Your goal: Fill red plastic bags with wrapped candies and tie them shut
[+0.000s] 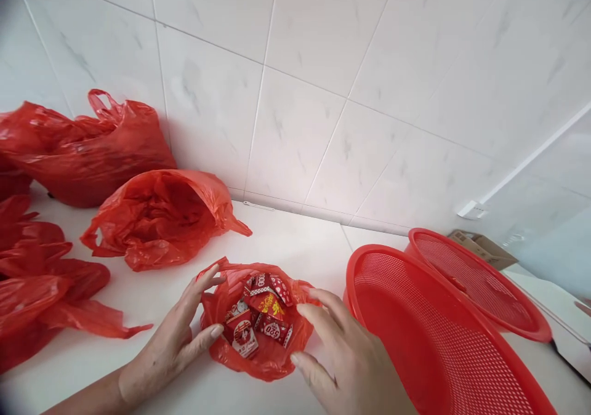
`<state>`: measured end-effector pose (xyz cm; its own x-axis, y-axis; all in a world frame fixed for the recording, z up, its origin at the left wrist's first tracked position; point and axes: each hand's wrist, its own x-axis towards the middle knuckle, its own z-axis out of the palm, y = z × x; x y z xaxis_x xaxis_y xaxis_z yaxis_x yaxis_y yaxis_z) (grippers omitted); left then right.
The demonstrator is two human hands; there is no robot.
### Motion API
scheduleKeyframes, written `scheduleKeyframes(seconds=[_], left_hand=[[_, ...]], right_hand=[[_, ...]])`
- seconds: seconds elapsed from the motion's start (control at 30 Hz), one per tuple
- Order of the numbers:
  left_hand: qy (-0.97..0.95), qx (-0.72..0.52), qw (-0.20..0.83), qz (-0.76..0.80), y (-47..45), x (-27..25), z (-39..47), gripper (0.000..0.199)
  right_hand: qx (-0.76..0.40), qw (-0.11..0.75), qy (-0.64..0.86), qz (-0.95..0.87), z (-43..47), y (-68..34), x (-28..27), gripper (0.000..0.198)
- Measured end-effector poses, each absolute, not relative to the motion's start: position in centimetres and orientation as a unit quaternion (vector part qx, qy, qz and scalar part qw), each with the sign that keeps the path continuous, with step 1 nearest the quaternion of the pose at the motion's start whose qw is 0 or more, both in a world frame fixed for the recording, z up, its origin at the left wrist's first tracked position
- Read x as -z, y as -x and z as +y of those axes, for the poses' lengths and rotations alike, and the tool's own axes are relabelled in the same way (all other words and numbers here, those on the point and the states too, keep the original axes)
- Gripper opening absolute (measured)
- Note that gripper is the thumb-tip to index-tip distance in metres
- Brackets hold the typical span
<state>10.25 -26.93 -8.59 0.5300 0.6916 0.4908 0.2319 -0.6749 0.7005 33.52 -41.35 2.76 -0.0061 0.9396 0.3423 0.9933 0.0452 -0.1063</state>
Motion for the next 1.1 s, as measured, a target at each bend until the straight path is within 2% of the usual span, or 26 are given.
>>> scheduleKeyframes(seconds=[0.17,0.27,0.33,0.4,0.43,0.5,0.57,0.67,0.77,0.93,1.03,1.1], left_hand=[[-0.828,-0.386,0.279,0.297,-10.4,8.6,-26.8,0.069],[-0.814,-0.383,0.3,0.317,-10.9,7.4,-26.6,0.064],[-0.8,-0.385,0.322,0.327,-11.5,6.1,-26.1,0.06],[-0.785,-0.405,0.334,0.33,-12.0,4.3,-25.4,0.057],[-0.774,-0.425,0.335,0.33,-12.2,3.2,-25.0,0.056],[-0.742,-0.479,0.328,0.334,-12.2,0.8,-24.4,0.054],[-0.702,-0.538,0.313,0.347,-12.0,-1.6,-24.0,0.054],[-0.655,-0.596,0.292,0.361,-11.2,-4.5,-24.0,0.054],[-0.643,-0.606,0.274,0.381,-10.6,-6.1,-24.5,0.047],[-0.7,-0.56,0.23,0.378,-10.2,-7.4,-25.6,0.038],[-0.763,-0.509,0.216,0.335,-10.0,-7.7,-26.2,0.031],[-0.795,-0.486,0.201,0.302,-9.9,-7.8,-26.7,0.033]], right_hand=[[0.194,0.206,0.705,-0.651,-42.5,-33.7,2.8,0.069],[0.217,0.228,0.714,-0.626,-40.5,-33.2,4.9,0.074],[0.196,0.233,0.731,-0.61,-38.7,-33.0,5.1,0.06],[0.113,0.23,0.756,-0.602,-37.1,-33.0,4.1,0.03],[0.06,0.245,0.764,-0.594,-36.5,-33.0,3.2,0.023],[-0.029,0.335,0.763,-0.553,-35.8,-33.2,0.7,0.025],[-0.082,0.484,0.732,-0.472,-35.6,-33.6,-1.9,0.023],[-0.147,0.687,0.612,-0.363,-35.5,-34.4,-4.7,0.019],[-0.219,0.794,0.479,-0.302,-34.9,-34.7,-6.0,0.012],[-0.323,0.829,0.381,-0.252,-33.6,-33.5,-6.3,0.017],[-0.368,0.802,0.367,-0.296,-33.6,-32.8,-6.2,0.025],[-0.385,0.76,0.387,-0.354,-34.1,-32.4,-6.2,0.019]])
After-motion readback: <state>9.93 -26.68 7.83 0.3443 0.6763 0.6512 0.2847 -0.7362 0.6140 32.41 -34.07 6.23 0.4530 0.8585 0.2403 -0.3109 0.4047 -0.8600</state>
